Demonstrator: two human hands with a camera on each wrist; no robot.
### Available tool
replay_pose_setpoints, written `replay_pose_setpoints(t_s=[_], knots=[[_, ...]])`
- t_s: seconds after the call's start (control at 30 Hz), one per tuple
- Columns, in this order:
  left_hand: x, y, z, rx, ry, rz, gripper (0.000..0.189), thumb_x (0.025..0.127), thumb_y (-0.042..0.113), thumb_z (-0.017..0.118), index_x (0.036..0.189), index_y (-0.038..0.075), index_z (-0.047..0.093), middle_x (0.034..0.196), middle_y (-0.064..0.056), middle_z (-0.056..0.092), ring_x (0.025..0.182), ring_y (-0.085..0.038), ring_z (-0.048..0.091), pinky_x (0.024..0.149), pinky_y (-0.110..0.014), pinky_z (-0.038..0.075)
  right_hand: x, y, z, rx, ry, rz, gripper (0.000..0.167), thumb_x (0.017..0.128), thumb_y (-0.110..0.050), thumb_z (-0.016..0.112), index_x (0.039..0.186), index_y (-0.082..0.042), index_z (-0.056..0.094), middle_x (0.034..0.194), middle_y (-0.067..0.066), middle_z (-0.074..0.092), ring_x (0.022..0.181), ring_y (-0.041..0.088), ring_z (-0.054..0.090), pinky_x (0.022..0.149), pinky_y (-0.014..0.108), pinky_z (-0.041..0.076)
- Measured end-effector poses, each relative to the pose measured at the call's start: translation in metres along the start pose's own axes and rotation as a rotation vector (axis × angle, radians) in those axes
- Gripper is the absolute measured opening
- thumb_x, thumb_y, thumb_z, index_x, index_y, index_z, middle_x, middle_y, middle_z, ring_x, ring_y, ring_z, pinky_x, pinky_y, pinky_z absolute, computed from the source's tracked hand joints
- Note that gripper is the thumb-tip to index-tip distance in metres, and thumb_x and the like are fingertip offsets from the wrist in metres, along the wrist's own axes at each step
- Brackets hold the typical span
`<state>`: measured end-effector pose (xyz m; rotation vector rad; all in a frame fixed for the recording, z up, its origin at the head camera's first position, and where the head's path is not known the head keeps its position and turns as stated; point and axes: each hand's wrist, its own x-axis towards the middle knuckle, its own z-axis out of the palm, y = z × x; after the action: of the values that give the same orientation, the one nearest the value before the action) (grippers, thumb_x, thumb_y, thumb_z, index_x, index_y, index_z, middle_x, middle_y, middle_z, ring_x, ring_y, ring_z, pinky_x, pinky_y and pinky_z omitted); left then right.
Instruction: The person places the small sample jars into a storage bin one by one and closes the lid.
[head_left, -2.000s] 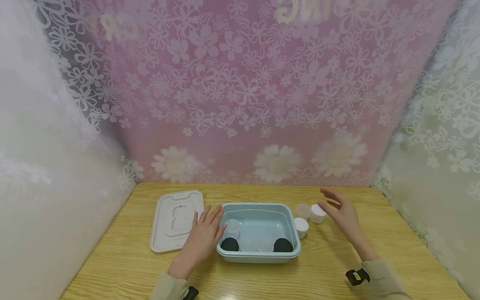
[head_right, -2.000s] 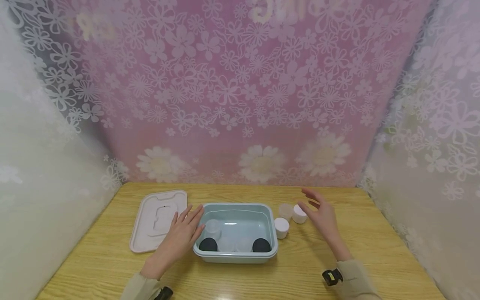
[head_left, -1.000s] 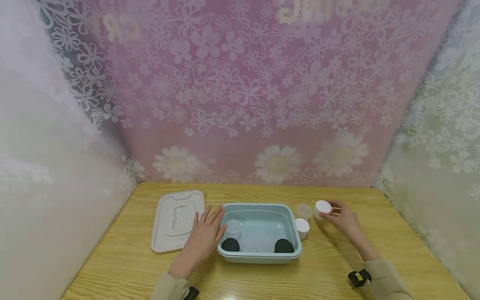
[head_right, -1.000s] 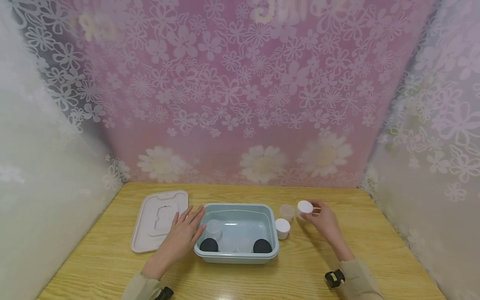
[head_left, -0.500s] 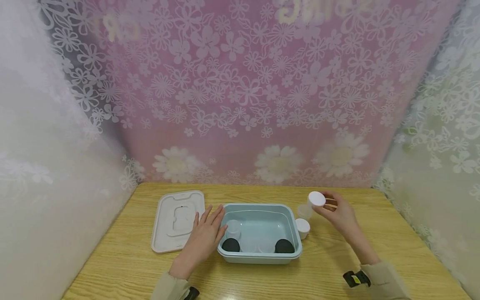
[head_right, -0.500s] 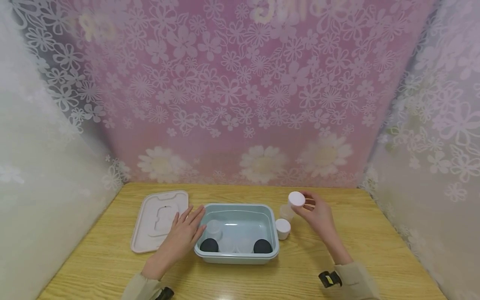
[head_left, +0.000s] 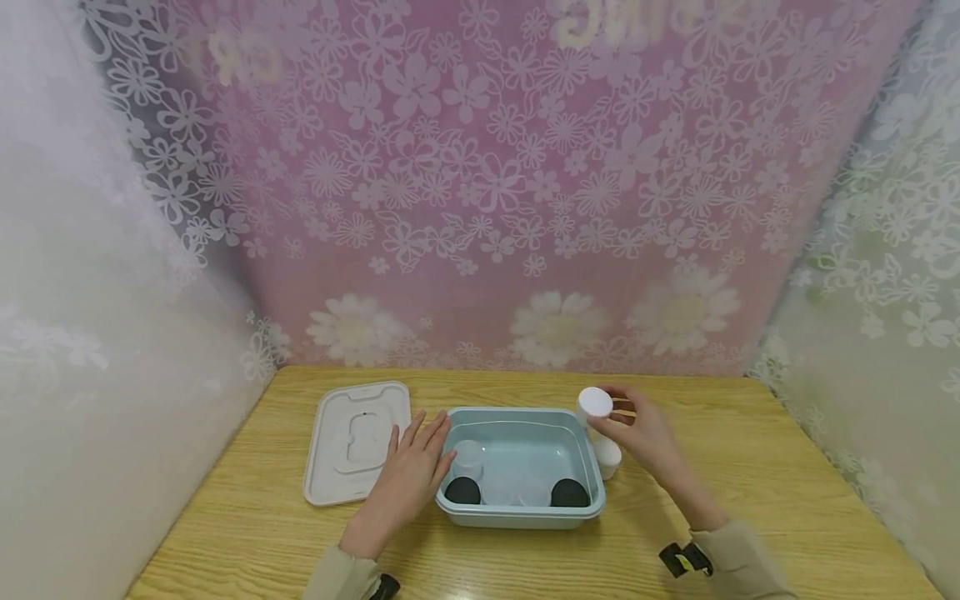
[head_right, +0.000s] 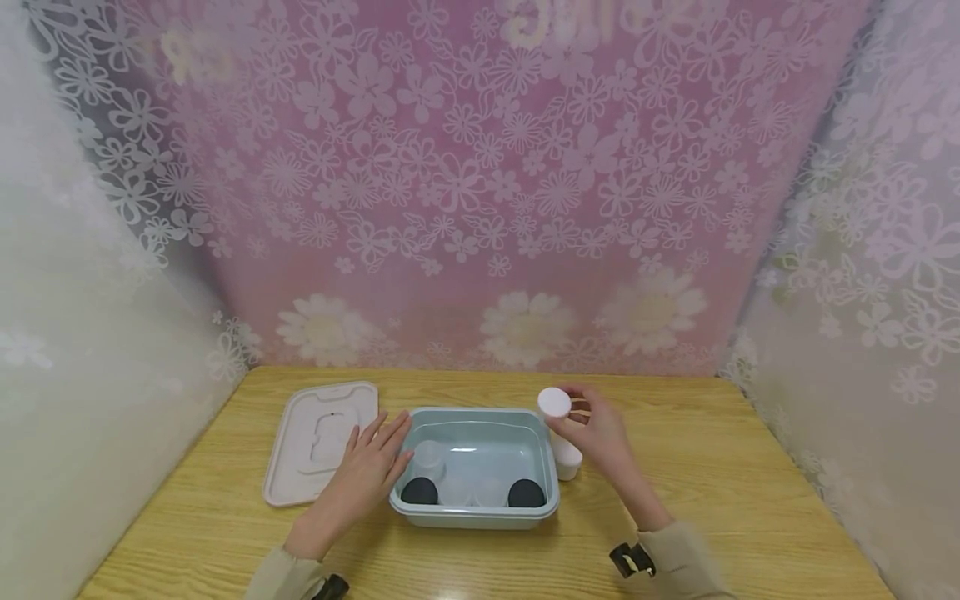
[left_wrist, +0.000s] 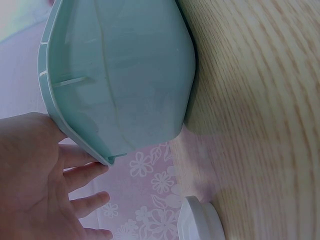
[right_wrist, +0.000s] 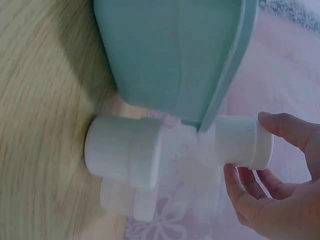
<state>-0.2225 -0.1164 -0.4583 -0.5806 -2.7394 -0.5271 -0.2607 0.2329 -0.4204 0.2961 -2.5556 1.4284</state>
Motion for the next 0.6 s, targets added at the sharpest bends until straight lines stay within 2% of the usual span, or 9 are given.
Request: replay_pose_setpoints(t_s=[0.2,0.6], knots=[[0.000,0.001,-0.001,-0.003,-0.003,-0.002,0.051,0.105,0.026,0.057,0.148,0.001,0.050,0.155,-0.014,0.046,0.146,-0.044,0.034,0.112,-0.072,0.024,0.002,-0.009,0.019,0.014,-0.029,-0.018,0.056,0.090,-0.016,0.080,0.137,0.002,0.055,0.130,0.023,0.060,0.117,0.040,0.060,0.095,0.044,0.056],[0.000,0.000,-0.001,-0.003,-0.005,-0.004,0.051,0.105,0.027,0.056,0.148,0.001,0.050,0.156,-0.014,0.046,0.146,-0.044,0.034,0.113,-0.072,0.024,0.004,-0.022,0.065,0.024,-0.116,-0.085,0.051,0.086,-0.009,0.082,0.130,0.003,0.059,0.125,0.021,0.062,0.109,0.037,0.065,0.090,0.039,0.058]])
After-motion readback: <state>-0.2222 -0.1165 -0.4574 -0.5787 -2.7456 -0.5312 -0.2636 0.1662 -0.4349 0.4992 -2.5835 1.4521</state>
